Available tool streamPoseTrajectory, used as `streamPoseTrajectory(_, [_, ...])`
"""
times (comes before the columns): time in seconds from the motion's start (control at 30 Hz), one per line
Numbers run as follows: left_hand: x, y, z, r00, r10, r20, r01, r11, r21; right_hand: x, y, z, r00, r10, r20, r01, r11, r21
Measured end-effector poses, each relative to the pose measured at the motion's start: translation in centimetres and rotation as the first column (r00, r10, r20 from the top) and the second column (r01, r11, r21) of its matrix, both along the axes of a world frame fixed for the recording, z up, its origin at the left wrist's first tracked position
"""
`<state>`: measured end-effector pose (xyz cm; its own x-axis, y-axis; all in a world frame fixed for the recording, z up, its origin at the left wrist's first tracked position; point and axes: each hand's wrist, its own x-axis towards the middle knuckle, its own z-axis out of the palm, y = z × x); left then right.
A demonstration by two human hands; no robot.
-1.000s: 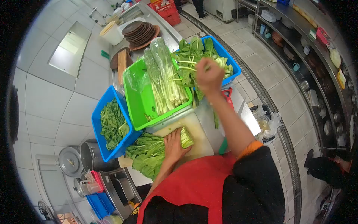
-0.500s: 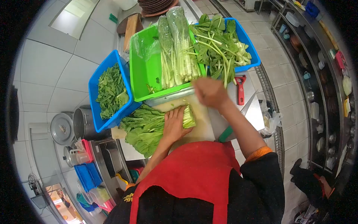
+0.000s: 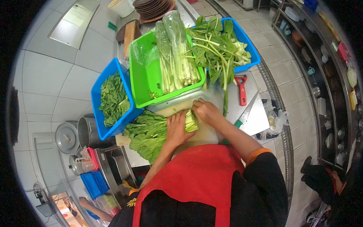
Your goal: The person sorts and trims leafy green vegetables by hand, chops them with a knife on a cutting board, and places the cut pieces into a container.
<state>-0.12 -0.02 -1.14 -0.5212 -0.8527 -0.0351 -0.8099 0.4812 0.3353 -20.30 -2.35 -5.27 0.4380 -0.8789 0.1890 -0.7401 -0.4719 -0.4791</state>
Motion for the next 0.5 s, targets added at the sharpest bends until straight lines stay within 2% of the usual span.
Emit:
streamPoseTrajectory(0.1, [-0.3, 0.0, 0.3, 1.000, -0.005, -0.017, 0.006, 1.000, 0.028, 1.4, 0.5, 0.3, 0.995, -0.101, -0.018, 0.100, 0.994, -0.050])
streamPoseTrajectory(0.17, [-0.3, 0.0, 0.5, 1.000, 0.006, 0.012, -0.006, 0.999, 0.031, 2.2, 0.4, 1.1, 0.969, -0.247, 0.005, 0.247, 0.969, 0.009])
streamPoseTrajectory(0.3, [-0.1, 0.1, 0.3, 1.000, 0.022, -0.002, -0.022, 1.000, 0.000, 1.8, 0.5, 1.9, 0.949, -0.310, 0.053, 0.303, 0.947, 0.103])
streamPoseTrajectory(0.33, [-0.1, 0.1, 0.3, 1.000, 0.011, 0.011, -0.011, 1.000, -0.002, 1.3, 0.5, 3.1, 0.927, -0.337, 0.165, 0.333, 0.941, 0.052])
streamPoseTrajectory(0.4, [0.0, 0.1, 0.5, 1.000, 0.023, 0.016, -0.023, 0.999, 0.024, -0.8, -1.1, 5.7, 0.885, -0.387, 0.260, 0.448, 0.860, -0.244])
streamPoseTrajectory(0.43, [0.2, 0.2, 0.6, 0.998, 0.064, 0.017, -0.064, 0.997, 0.031, -2.3, -2.6, 8.2, 0.850, -0.345, 0.398, 0.511, 0.722, -0.467])
streamPoseTrajectory(0.47, [0.3, 0.2, 0.6, 0.999, 0.033, 0.003, -0.033, 0.999, 0.025, -3.7, -3.3, 11.7, 0.783, -0.448, 0.431, 0.610, 0.685, -0.397])
streamPoseTrajectory(0.5, [0.3, 0.1, 0.6, 1.000, -0.005, -0.013, 0.005, 1.000, 0.014, -5.7, -5.1, 12.9, 0.734, -0.448, 0.510, 0.669, 0.602, -0.435])
